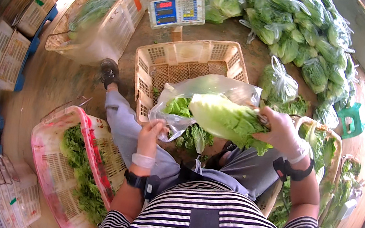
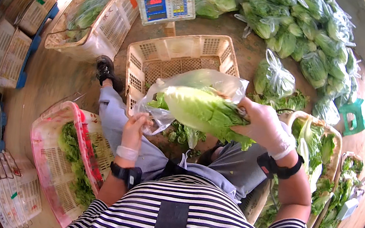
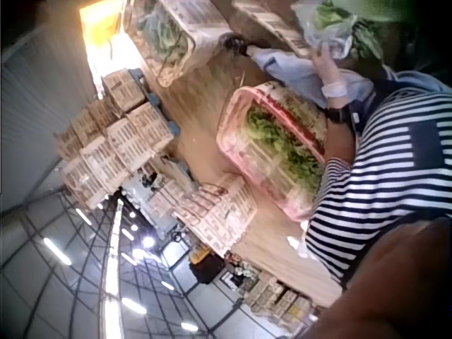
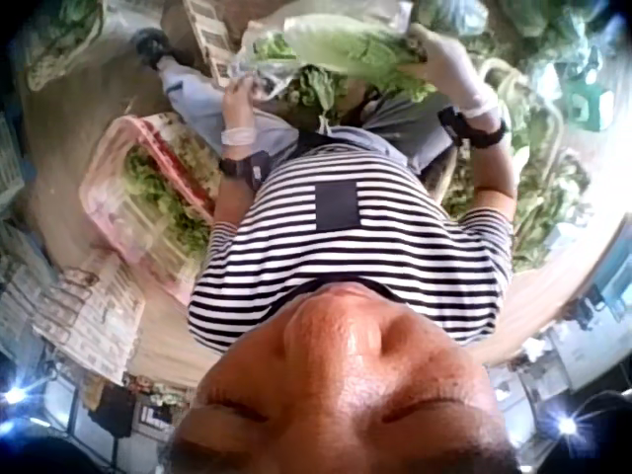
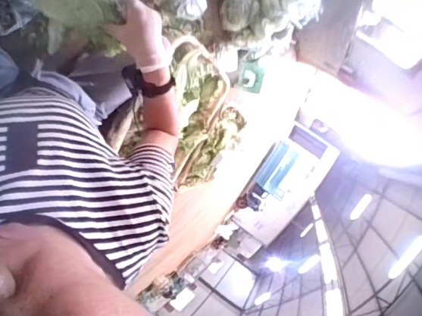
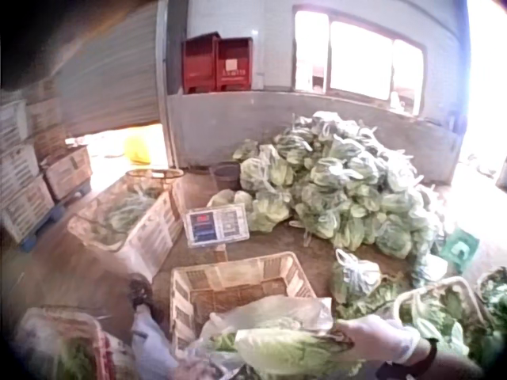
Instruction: The person trims the stalks of heads of lettuce using a knife and places them into plastic bags, then ties the bags and places them into a basket.
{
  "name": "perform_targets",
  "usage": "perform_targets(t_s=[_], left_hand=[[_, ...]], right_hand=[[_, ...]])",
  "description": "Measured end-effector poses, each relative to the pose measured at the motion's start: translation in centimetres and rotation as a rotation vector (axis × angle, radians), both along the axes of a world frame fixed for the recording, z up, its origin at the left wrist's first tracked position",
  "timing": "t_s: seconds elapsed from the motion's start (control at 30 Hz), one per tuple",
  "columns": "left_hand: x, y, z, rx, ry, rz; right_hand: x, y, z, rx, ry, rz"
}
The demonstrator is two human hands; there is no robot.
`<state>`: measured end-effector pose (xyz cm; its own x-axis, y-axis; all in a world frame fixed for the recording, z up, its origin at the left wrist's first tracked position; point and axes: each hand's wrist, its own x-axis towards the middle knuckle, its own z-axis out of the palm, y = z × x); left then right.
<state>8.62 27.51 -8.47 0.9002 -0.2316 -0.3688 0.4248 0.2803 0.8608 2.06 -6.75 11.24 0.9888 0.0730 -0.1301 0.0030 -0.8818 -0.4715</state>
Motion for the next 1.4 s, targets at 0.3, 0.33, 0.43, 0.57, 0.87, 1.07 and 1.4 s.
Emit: perform_targets(t_s=[0.3,0.33,0.43,0.57,0.87,1.07,1.4], left_hand=[[3.7,-3.8,2.4,-0.797,0.130,-0.047],[3.6,-4.3,3.0,-0.801,0.137,-0.055],[3.4,-4.6,4.1,-0.813,0.177,-0.058],[3.4,-2.7,3.6,-0.790,0.160,-0.074],[3.1,-2.2,1.4,-0.516,0.191,-0.006],[1.5,-1.8,1.6,-0.426,0.157,-0.005],[-0.3,1.3,-0.4,-0.431,0.096,0.173]], right_hand=[[12.7,5.4,-7.4,-0.350,0.191,0.194],[13.9,5.7,-8.4,-0.316,0.106,0.101],[14.5,5.1,-13.6,-0.335,-0.056,-0.102],[12.8,1.0,-18.6,-0.506,-0.275,-0.296],[4.2,-1.5,-12.1,0.239,0.140,-0.552],[-5.6,-1.4,-7.7,1.004,-0.390,-1.097],[-21.3,-0.5,-17.0,1.855,-0.486,-1.376]])
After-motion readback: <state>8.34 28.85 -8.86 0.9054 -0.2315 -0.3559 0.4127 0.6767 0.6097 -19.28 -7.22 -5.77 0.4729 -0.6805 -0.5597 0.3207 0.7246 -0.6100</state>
